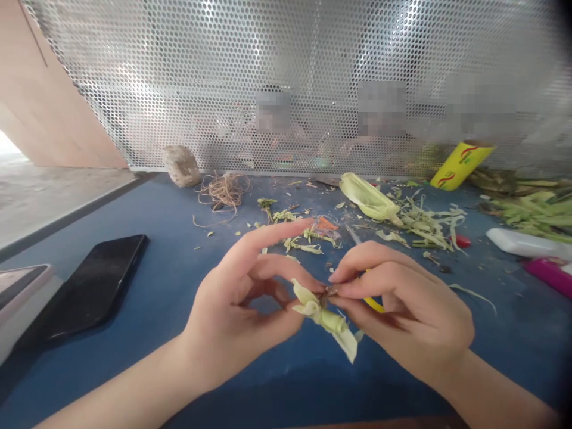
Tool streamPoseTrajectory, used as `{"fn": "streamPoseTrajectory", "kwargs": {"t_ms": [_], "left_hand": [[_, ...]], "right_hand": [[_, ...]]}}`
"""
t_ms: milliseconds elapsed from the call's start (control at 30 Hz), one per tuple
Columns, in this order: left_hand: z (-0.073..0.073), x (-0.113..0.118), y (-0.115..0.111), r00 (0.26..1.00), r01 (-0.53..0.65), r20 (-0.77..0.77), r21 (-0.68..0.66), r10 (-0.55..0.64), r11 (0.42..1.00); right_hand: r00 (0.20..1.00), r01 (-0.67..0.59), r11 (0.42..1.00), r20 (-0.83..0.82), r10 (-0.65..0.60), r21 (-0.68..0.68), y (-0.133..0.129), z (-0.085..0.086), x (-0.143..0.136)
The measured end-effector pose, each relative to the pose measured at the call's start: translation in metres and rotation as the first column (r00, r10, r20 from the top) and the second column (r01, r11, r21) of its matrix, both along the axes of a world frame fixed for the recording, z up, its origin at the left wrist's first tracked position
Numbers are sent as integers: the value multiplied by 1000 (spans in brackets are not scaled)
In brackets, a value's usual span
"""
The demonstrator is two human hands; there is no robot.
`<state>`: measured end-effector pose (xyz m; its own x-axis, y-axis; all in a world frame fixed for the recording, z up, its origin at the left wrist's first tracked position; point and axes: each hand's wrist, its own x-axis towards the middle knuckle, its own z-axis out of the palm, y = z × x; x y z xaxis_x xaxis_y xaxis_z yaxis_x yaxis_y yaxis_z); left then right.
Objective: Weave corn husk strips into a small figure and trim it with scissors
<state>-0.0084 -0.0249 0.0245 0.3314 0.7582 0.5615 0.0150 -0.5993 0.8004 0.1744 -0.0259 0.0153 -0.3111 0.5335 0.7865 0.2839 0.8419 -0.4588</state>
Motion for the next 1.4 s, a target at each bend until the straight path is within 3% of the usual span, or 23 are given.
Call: {"fn": "streamPoseTrajectory", "kwargs": {"t_ms": [367, 533, 633, 733, 833, 900, 1033, 1167, 1267, 1400], "left_hand": [[3, 1, 5, 989, 148, 62, -272, -136, 951], [4, 3, 8, 986, 164, 81, -366, -144, 916], [6, 3, 10, 993, 120, 58, -379, -106, 918], [7, 2, 10, 998, 59, -10, -304, -65, 951], [6, 2, 10, 993, -9, -119, -244, -21, 970], [5, 3, 10, 984, -41, -178, -228, 0, 973], [4, 4, 11, 974, -67, -228, -205, 19, 976], [3, 3, 9, 971, -91, -234, -148, 54, 985], [2, 0, 8, 952, -133, -274, 34, 137, 991], [2, -2, 10, 866, -156, -410, 324, 287, 933]], "right_hand": [[1000, 3, 998, -3, -3, -68, -2, 1, 2], [973, 26, 996, 228, -46, 91, -2, 2, 10], [961, 53, 991, 265, -84, 122, -2, 1, 11], [970, 107, 994, 221, -102, -10, -1, 1, 7], [989, 97, 969, 135, -67, -228, -1, 3, 4], [999, 32, 914, 18, -27, -405, -1, 6, 2], [981, -129, 733, -194, -5, -668, 2, 11, -1], [958, -198, 626, -285, -40, -754, 7, 9, -4], [940, -255, 625, -342, -20, -738, 9, 5, -6], [923, -309, 623, -384, 14, -719, 11, 1, -6]]}}
